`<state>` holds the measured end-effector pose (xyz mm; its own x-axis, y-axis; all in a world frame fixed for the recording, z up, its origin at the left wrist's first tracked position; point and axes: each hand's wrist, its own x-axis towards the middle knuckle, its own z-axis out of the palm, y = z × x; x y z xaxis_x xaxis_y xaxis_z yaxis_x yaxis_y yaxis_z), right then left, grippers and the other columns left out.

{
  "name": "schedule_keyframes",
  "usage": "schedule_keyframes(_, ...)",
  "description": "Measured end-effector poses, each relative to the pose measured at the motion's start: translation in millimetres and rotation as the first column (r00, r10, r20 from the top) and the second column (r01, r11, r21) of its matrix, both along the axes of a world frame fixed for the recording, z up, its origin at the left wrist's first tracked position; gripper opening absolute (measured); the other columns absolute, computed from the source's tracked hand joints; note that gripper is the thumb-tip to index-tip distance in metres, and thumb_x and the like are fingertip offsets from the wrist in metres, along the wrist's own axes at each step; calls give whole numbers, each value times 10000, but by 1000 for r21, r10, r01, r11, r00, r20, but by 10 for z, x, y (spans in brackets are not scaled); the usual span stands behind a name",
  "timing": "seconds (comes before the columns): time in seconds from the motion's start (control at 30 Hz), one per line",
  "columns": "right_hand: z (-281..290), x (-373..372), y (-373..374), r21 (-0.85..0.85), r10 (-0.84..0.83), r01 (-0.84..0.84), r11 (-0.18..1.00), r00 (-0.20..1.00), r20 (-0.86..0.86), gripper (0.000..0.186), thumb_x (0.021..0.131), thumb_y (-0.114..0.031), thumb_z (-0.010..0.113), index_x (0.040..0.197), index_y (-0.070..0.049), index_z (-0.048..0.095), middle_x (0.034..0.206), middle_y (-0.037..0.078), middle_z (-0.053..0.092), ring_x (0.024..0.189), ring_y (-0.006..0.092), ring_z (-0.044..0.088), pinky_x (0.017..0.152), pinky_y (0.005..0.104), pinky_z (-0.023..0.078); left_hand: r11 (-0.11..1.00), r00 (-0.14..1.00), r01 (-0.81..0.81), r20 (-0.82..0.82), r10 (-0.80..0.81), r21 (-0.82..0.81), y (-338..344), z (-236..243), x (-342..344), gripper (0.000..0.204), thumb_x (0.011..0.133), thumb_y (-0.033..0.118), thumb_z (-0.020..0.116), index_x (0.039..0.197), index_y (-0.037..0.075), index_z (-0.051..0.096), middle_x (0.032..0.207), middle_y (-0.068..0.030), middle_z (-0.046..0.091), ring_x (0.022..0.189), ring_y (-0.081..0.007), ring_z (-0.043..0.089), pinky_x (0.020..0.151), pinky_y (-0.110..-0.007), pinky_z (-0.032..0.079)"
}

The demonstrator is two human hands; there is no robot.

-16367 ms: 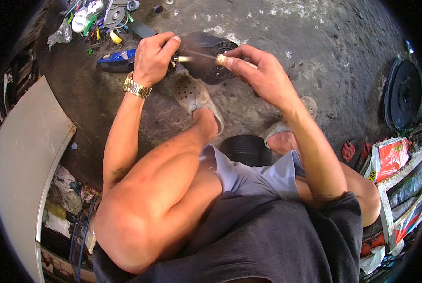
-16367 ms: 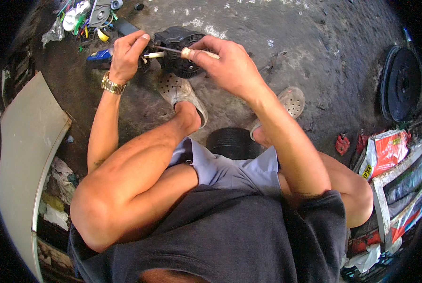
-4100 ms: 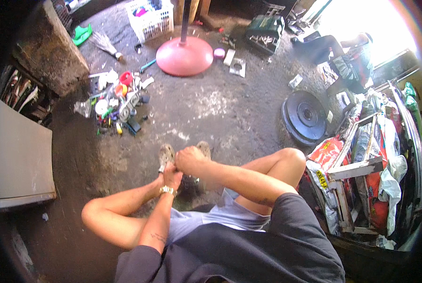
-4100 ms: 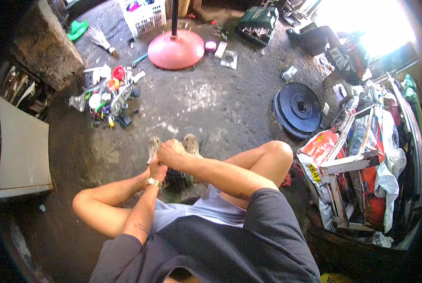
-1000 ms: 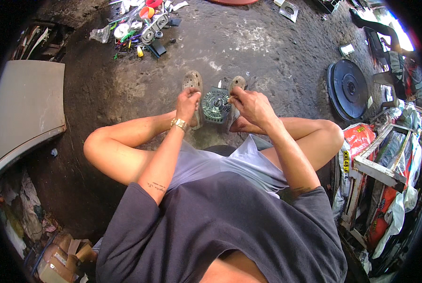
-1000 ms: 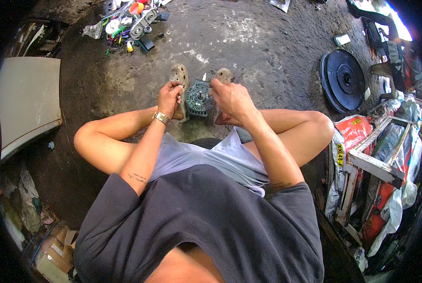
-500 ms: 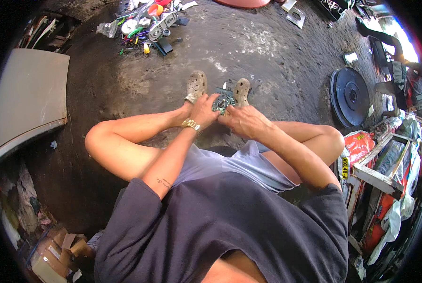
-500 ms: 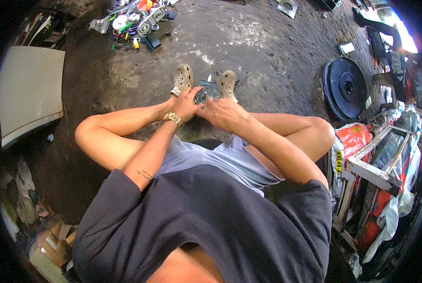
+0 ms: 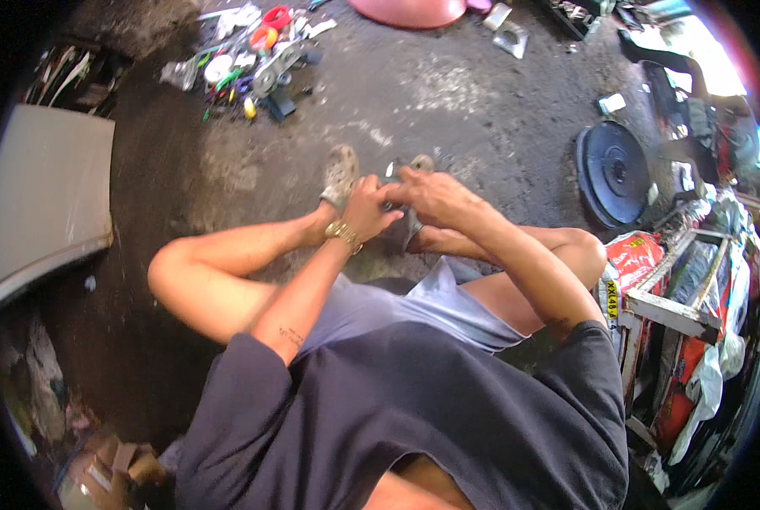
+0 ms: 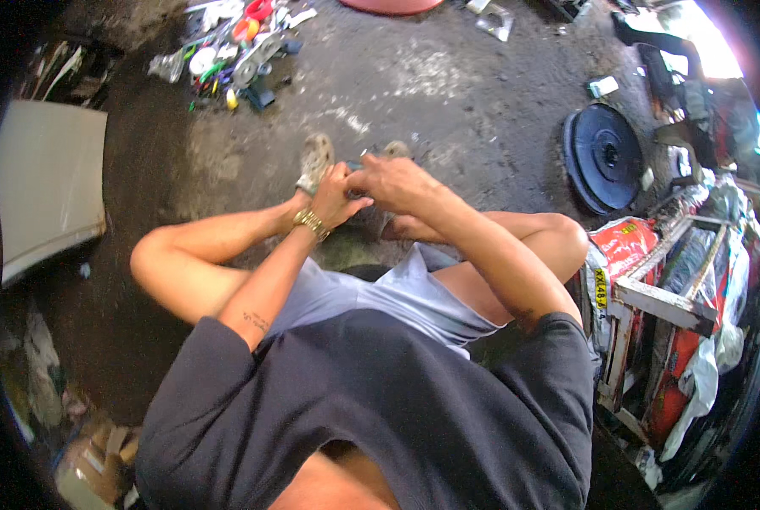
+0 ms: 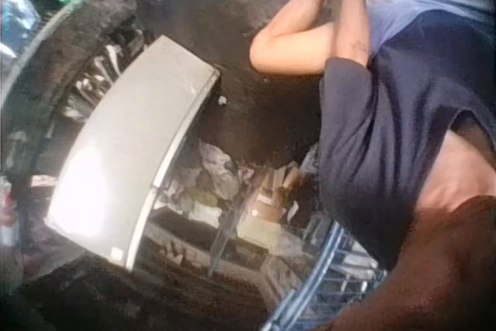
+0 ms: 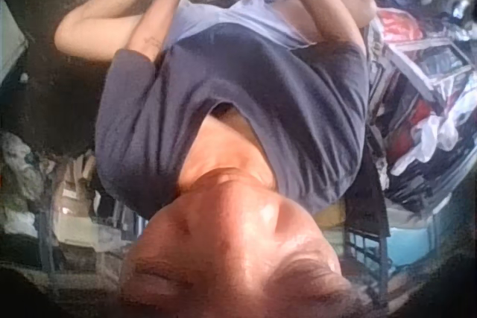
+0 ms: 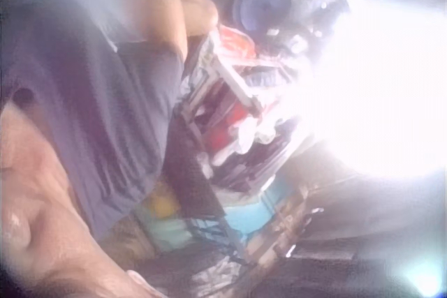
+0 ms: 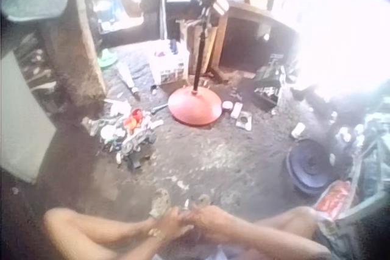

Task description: The person disassembles a small electric motor while sitting on the floor. They use a screwdriver to remove screws, separate the motor housing, and extract the internal rotor and stator components.

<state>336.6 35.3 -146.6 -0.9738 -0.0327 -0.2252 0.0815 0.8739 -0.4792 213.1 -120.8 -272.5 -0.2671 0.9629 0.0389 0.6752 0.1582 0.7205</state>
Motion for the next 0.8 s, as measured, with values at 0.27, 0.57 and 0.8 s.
schedule_keyframes(0.27, -24, -55, -165, 307, -192, 147, 940, 974, 122, 279, 830, -233, 747, 1053, -71, 699, 1205, 144, 633, 991, 327, 726, 758, 423, 604, 971, 995, 97, -25, -93, 217, 163, -608, -126, 287, 717, 194, 834, 973, 95, 753, 954, -141, 621, 926, -371, 568, 812, -493, 483)
schedule_keyframes(0.57, -30, -148, -190, 237, -245, 215, 947, 964, 105, 299, 846, -255, 699, 1049, -36, 702, 922, 163, 698, 866, 336, 743, 680, 441, 592, 986, 972, -6, 232, -34, 170, 139, -809, -55, 272, 683, 227, 806, 844, 57, 669, 946, -119, 649, 893, -359, 562, 783, -489, 458)
schedule_keyframes(0.8, -18, -137, -181, 256, -205, 199, 946, 979, -2, 234, 821, -211, 704, 977, -40, 732, 838, 136, 750, 798, 303, 755, 651, 438, 590, 969, 976, 38, 201, -89, 245, 185, -581, -102, 252, 660, 200, 771, 868, 81, 696, 903, -118, 652, 923, -364, 576, 809, -476, 452)
